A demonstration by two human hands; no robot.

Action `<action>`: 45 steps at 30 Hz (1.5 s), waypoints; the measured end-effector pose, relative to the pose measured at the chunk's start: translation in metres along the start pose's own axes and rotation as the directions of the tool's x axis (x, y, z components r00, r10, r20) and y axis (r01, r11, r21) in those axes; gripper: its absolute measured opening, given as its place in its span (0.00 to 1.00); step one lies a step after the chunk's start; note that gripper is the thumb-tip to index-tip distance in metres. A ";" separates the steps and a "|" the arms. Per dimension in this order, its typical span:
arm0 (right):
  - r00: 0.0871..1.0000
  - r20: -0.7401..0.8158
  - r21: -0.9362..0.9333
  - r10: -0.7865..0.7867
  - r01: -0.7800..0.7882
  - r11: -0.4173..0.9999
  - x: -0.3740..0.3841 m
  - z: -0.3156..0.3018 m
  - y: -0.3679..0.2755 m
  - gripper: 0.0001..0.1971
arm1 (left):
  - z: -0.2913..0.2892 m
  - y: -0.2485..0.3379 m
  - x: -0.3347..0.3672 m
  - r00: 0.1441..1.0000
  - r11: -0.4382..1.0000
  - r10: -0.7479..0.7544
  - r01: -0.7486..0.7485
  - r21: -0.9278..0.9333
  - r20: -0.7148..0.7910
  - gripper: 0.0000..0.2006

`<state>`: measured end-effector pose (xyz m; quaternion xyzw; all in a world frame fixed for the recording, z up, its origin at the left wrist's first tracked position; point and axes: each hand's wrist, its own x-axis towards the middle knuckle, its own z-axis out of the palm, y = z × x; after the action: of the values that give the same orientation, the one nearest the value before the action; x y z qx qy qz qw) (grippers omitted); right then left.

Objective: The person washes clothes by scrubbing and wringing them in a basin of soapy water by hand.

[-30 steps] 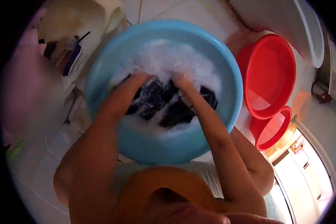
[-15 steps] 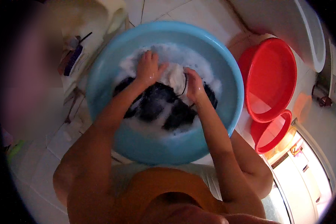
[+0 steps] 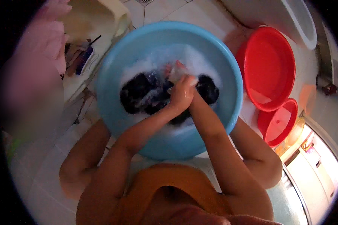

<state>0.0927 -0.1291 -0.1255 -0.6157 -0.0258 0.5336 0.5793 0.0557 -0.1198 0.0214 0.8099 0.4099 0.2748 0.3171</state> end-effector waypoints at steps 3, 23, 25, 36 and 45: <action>0.979 -0.057 -0.300 -0.197 0.172 0.938 -0.035 -0.014 -0.005 0.24 | -0.020 -0.006 0.008 0.927 0.970 0.187 -0.226 0.086 0.326 0.12; 0.755 0.619 -0.587 -0.217 0.628 0.510 -0.196 -0.011 -0.078 0.28 | -0.148 0.000 -0.052 0.718 0.887 -0.055 0.355 -0.297 0.694 0.11; 0.719 0.644 -0.594 -0.262 0.686 0.420 -0.178 -0.013 -0.070 0.26 | -0.157 0.016 -0.056 0.775 0.902 -0.030 0.293 -0.317 0.631 0.10; 0.540 0.754 -0.574 -0.374 0.818 0.025 -0.159 -0.024 -0.038 0.10 | -0.222 0.013 -0.054 0.652 0.760 -0.312 0.608 -0.231 0.691 0.15; 0.642 0.755 -0.640 -0.132 0.766 0.062 -0.190 -0.032 -0.070 0.15 | -0.183 -0.048 -0.076 0.635 0.985 -0.023 -0.119 0.128 0.773 0.27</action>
<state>0.0744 -0.2518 0.0374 -0.6161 -0.6940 0.3184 0.1936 -0.1358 -0.1084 0.0907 0.8836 0.2352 -0.1239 0.3854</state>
